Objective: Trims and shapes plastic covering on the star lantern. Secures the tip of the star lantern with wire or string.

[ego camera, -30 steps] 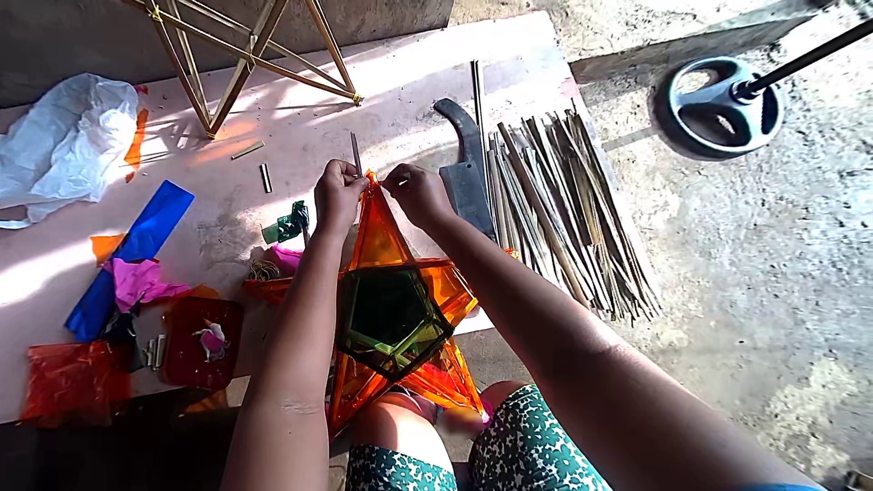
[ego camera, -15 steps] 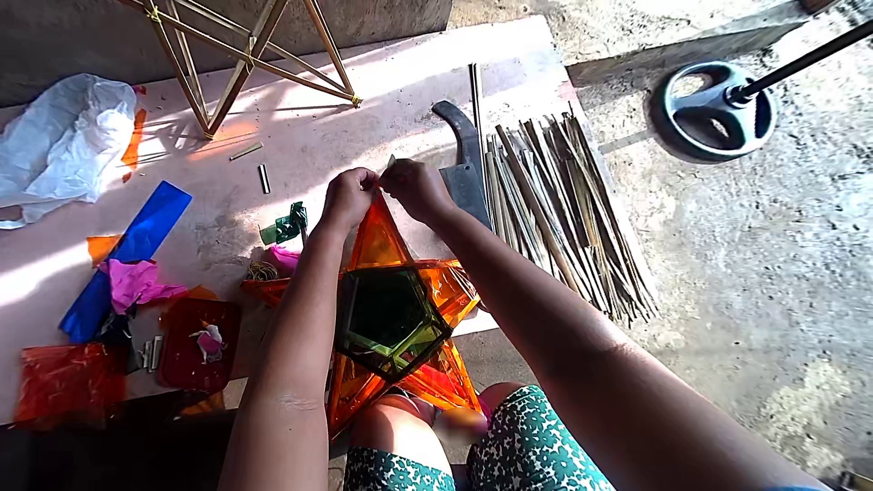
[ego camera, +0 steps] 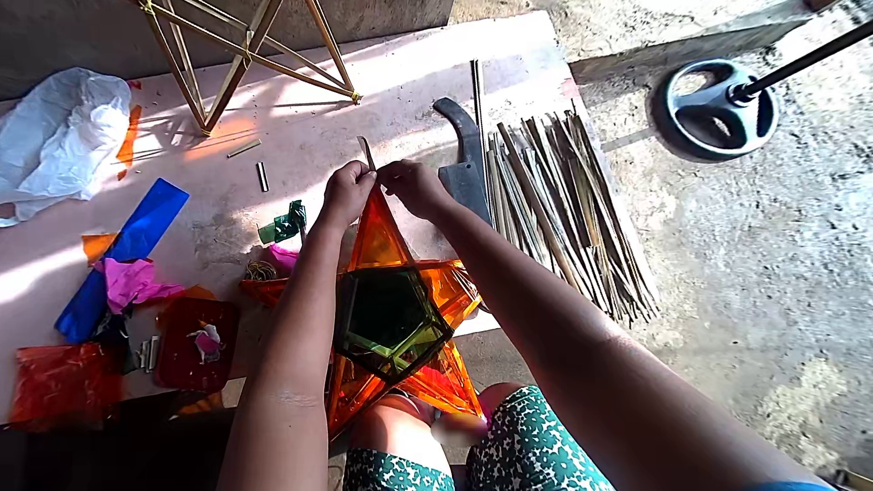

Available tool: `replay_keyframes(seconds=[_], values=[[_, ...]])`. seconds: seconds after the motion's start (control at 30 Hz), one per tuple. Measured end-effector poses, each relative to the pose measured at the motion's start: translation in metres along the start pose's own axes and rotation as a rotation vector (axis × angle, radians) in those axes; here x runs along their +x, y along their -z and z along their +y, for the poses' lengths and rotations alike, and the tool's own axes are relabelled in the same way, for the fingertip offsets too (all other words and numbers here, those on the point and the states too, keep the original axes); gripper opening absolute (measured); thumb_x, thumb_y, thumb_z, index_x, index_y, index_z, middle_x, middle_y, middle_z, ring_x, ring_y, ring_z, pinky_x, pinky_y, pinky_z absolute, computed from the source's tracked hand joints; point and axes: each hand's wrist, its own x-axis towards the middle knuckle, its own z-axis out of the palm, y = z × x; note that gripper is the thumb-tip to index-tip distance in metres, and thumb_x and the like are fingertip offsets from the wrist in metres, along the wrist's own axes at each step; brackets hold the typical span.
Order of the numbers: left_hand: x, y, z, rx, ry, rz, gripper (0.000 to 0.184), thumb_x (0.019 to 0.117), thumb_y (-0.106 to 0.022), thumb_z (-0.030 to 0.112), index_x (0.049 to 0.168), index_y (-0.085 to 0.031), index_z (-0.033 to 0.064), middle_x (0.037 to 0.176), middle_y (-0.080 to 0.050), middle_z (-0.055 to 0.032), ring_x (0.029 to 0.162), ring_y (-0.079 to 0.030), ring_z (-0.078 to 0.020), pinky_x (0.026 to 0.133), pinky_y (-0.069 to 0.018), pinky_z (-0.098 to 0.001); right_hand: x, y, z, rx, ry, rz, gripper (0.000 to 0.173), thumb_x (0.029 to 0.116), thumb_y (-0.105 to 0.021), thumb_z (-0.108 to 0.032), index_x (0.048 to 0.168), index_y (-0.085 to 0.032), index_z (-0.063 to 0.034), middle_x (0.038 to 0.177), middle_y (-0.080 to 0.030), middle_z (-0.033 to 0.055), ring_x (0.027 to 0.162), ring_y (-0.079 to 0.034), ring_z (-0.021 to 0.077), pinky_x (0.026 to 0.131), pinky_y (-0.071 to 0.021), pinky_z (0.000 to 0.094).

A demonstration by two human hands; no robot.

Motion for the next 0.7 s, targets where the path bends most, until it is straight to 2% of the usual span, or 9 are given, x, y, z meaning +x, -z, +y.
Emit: replay_keyframes(seconds=[0.13, 0.27, 0.3, 0.33, 0.4, 0.5, 0.6, 0.7], values=[[0.0, -0.002, 0.0, -0.064, 0.056, 0.035, 0.02, 0.1046, -0.058, 0.016, 0.113, -0.061, -0.0025, 0.095, -0.068, -0.0127, 0.083, -0.065, -0.0168, 0.082, -0.054, -0.0376, 0.002, -0.001, -0.001, -0.018, -0.015, 0.057, 0.018, 0.1003, -0.064, -0.015, 0.109, -0.074, -0.0028, 0.107, -0.072, 0.0123, 0.093, -0.069, 0.0199, 0.09, -0.0548, 0.0425], [-0.003, -0.001, -0.002, -0.13, 0.057, 0.048, 0.018, 0.1007, -0.063, 0.014, 0.109, -0.06, -0.0018, 0.09, -0.066, -0.0103, 0.075, -0.062, -0.0131, 0.071, -0.0513, -0.0319, 0.004, -0.003, 0.0, -0.025, -0.01, 0.048, 0.017, 0.1, -0.064, -0.015, 0.106, -0.073, -0.0021, 0.102, -0.072, 0.0117, 0.089, -0.068, 0.019, 0.087, -0.0547, 0.0415], [-0.005, 0.0, -0.003, -0.147, 0.036, 0.042, 0.016, 0.0978, -0.064, 0.009, 0.109, -0.06, -0.0021, 0.091, -0.066, -0.0105, 0.076, -0.062, -0.0133, 0.071, -0.0517, -0.0317, 0.005, -0.003, 0.001, -0.036, -0.012, 0.037, 0.018, 0.1004, -0.064, -0.016, 0.107, -0.073, -0.002, 0.101, -0.072, 0.0118, 0.088, -0.068, 0.0195, 0.086, -0.0544, 0.0426], [-0.006, 0.001, -0.002, -0.146, 0.017, 0.027, 0.018, 0.0942, -0.065, 0.004, 0.11, -0.06, -0.0029, 0.096, -0.067, -0.0123, 0.081, -0.064, -0.0156, 0.077, -0.0551, -0.0347, 0.006, -0.002, 0.001, -0.046, -0.02, 0.018, 0.019, 0.1013, -0.062, -0.016, 0.108, -0.072, -0.0015, 0.101, -0.071, 0.0125, 0.087, -0.068, 0.0204, 0.086, -0.0543, 0.0436], [-0.009, 0.003, 0.003, -0.064, -0.016, 0.012, 0.026, 0.0907, -0.065, -0.003, 0.117, -0.06, -0.0012, 0.105, -0.067, -0.0137, 0.086, -0.067, -0.0188, 0.081, -0.0566, -0.0382, 0.007, 0.0, -0.001, -0.065, -0.043, -0.042, 0.021, 0.104, -0.058, -0.016, 0.111, -0.068, 0.0003, 0.103, -0.069, 0.0145, 0.089, -0.067, 0.0232, 0.086, -0.0535, 0.0456], [-0.013, 0.003, 0.01, 0.146, -0.065, 0.034, 0.033, 0.0924, -0.064, 0.0, 0.125, -0.063, 0.0036, 0.103, -0.071, -0.0111, 0.084, -0.068, -0.0216, 0.08, -0.0555, -0.0424, 0.009, -0.001, -0.002, -0.084, -0.064, -0.09, 0.023, 0.106, -0.054, -0.018, 0.111, -0.066, 0.0015, 0.102, -0.068, 0.016, 0.088, -0.066, 0.0257, 0.085, -0.0529, 0.0478], [-0.014, 0.002, 0.014, 0.295, -0.125, 0.048, 0.032, 0.0952, -0.066, 0.005, 0.127, -0.066, 0.0041, 0.101, -0.071, -0.0117, 0.084, -0.066, -0.0244, 0.081, -0.0537, -0.0444, 0.01, -0.001, -0.004, -0.098, -0.075, -0.116, 0.023, 0.1072, -0.051, -0.016, 0.112, -0.064, 0.0028, 0.103, -0.066, 0.0172, 0.089, -0.065, 0.0266, 0.086, -0.0521, 0.0477], [-0.014, 0.001, 0.017, 0.417, -0.155, 0.043, 0.031, 0.0967, -0.063, 0.005, 0.128, -0.069, 0.0034, 0.108, -0.07, -0.0156, 0.098, -0.068, -0.0296, 0.09, -0.0537, -0.0485, 0.012, 0.0, -0.006, -0.113, -0.068, -0.129, 0.024, 0.1075, -0.05, -0.016, 0.112, -0.063, 0.0035, 0.106, -0.065, 0.0178, 0.091, -0.065, 0.0264, 0.087, -0.0517, 0.047]])
